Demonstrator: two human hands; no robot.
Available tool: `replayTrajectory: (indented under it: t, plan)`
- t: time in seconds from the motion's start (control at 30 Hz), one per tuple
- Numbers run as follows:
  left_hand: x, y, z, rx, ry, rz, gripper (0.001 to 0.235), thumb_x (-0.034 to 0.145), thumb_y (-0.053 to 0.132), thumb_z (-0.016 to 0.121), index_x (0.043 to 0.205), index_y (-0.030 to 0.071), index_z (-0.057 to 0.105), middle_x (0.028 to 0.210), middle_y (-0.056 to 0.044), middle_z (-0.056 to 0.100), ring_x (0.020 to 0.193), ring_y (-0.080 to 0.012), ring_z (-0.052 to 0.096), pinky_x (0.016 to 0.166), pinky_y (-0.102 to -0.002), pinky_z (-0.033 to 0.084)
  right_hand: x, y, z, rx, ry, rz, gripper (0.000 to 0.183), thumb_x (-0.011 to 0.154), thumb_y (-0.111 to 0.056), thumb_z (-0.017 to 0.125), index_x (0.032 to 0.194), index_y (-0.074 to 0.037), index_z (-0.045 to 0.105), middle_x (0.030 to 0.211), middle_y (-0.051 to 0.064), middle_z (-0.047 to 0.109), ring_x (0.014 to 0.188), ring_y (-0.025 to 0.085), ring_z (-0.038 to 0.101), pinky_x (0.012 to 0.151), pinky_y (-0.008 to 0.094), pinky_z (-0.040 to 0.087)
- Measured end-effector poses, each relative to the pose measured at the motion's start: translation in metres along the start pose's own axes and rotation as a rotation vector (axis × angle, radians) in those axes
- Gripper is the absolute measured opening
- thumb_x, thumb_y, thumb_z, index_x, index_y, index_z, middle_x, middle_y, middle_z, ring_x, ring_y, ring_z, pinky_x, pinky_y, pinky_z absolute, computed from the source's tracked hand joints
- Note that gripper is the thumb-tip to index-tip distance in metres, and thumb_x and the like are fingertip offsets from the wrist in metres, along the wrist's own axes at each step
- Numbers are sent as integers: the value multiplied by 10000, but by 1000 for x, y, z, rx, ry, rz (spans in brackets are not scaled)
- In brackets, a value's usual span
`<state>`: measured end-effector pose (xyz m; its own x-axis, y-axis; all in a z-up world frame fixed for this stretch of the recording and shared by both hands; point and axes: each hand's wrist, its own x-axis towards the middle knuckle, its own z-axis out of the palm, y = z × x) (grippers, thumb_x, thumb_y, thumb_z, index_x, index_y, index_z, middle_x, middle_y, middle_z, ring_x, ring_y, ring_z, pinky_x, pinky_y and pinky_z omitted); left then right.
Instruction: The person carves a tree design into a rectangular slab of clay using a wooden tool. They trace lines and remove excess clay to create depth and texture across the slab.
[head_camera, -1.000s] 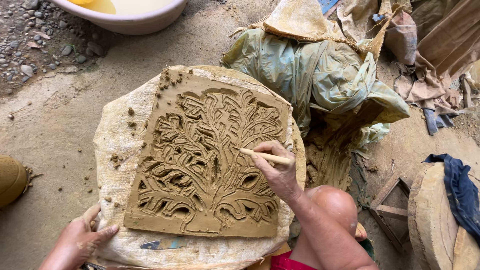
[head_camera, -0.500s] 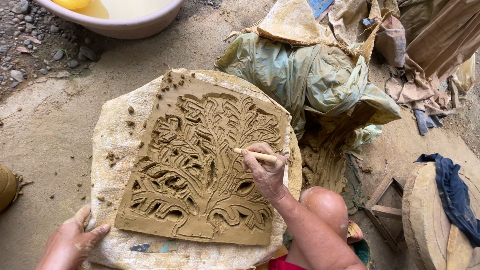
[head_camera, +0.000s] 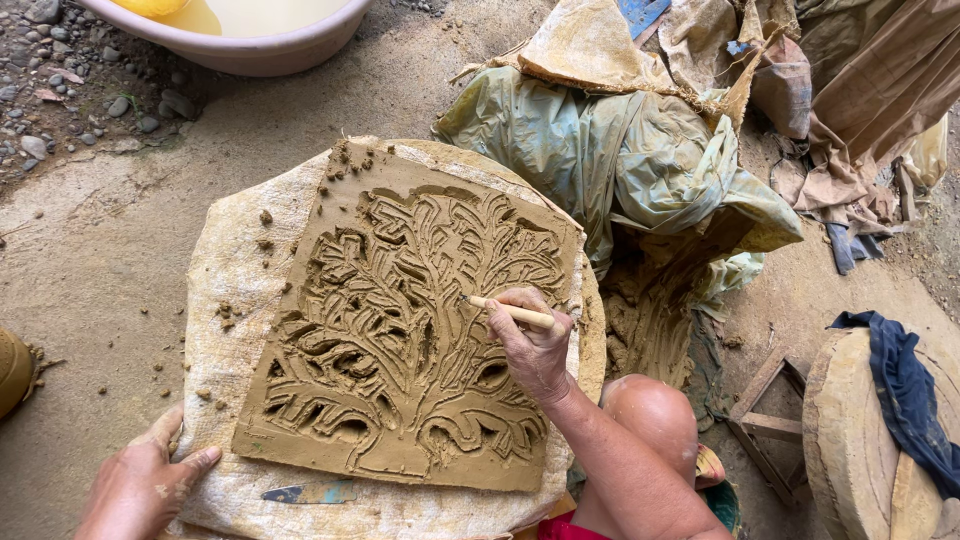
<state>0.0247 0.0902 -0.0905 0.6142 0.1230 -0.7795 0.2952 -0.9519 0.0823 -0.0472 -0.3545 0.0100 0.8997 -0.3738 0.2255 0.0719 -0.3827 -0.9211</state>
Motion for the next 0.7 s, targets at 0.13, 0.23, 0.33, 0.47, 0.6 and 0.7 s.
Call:
replayTrajectory:
  t: [0.13, 0.23, 0.33, 0.47, 0.6, 0.7]
  plan:
    - [-1, 0, -1, -11, -42, -32, 867, 875, 470, 755, 1653, 382, 382, 1198, -137, 793, 1125, -287, 776, 1070, -494, 592, -1, 1, 0, -11, 19, -7, 61, 985, -27, 689, 979, 27, 718, 801, 47, 712, 641, 60, 691, 539, 187, 567]
    - [0, -2, 0, -38, -23, -5, 878, 869, 452, 760, 1653, 367, 375, 1280, -133, 781, 1128, -301, 773, 1035, -508, 617, -1, 2, 0, -3, 22, 7, 69, 986, -27, 688, 977, 33, 721, 789, 42, 708, 638, 62, 686, 538, 189, 569]
    - [1, -4, 3, -56, -13, 10, 873, 857, 438, 772, 1635, 363, 381, 1326, -123, 745, 1185, -311, 731, 1068, -530, 575, -1, 4, 1, 20, 25, 23, 74, 981, -27, 690, 985, 37, 727, 789, 41, 703, 634, 62, 681, 533, 192, 569]
    - [1, -5, 2, -33, 1, 40, 874, 859, 451, 770, 1634, 364, 375, 1321, -126, 748, 1222, -307, 701, 1093, -523, 548, -2, 8, 2, 54, 24, 14, 74, 988, -28, 691, 989, 38, 725, 812, 51, 700, 649, 66, 683, 544, 193, 571]
    - [-1, -2, 0, -14, -30, -12, 876, 865, 463, 767, 1647, 376, 383, 1279, -125, 792, 1185, -294, 743, 1070, -505, 593, -4, 12, 3, 58, 30, 106, 73, 981, -38, 697, 996, 32, 713, 762, 57, 726, 634, 74, 705, 501, 184, 555]
    - [-3, -1, 0, -11, -17, 4, 885, 857, 466, 771, 1642, 366, 376, 1271, -115, 781, 1164, -291, 739, 1051, -509, 592, -7, 14, 4, 99, 24, 126, 72, 988, -38, 692, 994, 31, 711, 792, 64, 724, 646, 79, 710, 519, 189, 576]
